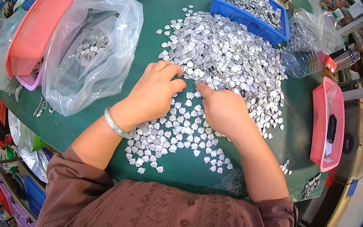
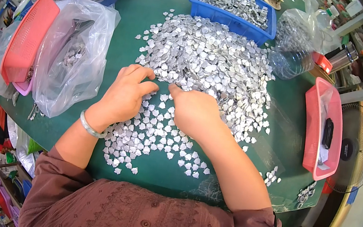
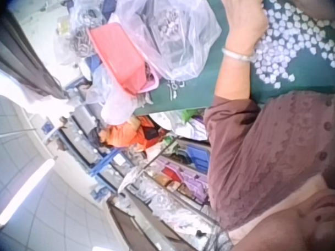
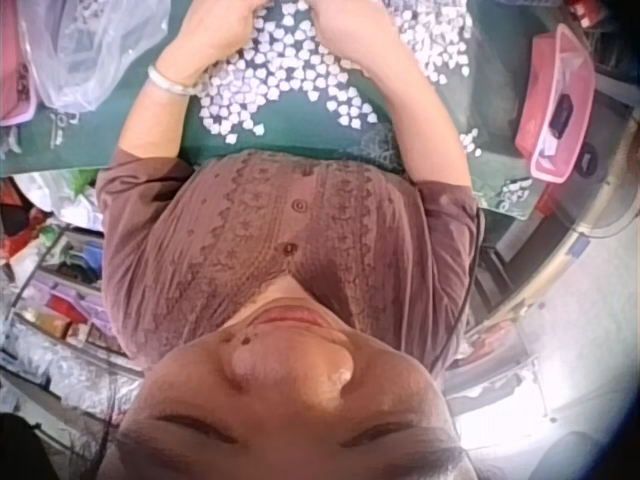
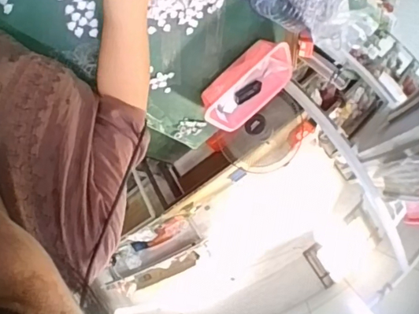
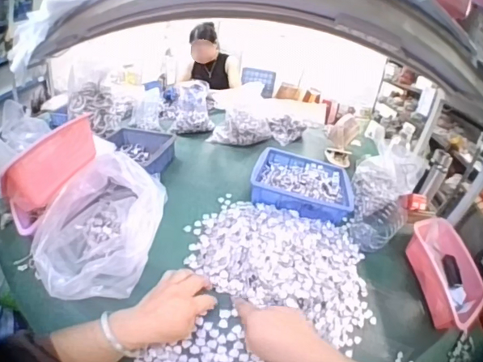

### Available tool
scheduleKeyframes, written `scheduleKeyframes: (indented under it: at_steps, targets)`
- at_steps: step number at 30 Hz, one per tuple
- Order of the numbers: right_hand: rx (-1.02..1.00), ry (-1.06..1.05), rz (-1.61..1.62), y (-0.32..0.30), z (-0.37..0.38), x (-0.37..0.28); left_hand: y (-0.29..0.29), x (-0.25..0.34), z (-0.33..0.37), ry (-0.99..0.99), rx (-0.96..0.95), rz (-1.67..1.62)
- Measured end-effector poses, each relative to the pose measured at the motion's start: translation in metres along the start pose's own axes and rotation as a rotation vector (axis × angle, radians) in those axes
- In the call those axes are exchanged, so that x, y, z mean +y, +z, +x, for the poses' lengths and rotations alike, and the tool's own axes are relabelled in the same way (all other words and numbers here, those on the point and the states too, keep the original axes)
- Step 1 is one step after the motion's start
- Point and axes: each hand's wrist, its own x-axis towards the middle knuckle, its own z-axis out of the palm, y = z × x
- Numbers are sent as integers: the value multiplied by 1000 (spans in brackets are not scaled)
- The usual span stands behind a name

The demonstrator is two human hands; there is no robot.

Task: The person sorts small clover-shaped metal pieces on a green table by hand, gathers them into a group, places them into a pink plastic container, and then pours the pieces into a clear plastic bag.

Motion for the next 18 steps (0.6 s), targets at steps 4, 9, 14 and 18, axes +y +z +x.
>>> scheduleKeyframes:
  at_steps: [4, 9, 14, 18]
  targets:
    - [-26, -45, 42, -4, 0, -2, 5, -1, -2, 8, 66, -23]
    - [4, -68, 0, 1, -13, 8, 5, 0, -2, 38, 3, -38]
    - [30, -130, -1, 6, -25, 10, 3, -3, -5, 33, -4, -27]
    - [49, -87, -23, 1, -24, 8, 2, 5, -3, 43, -53, -85]
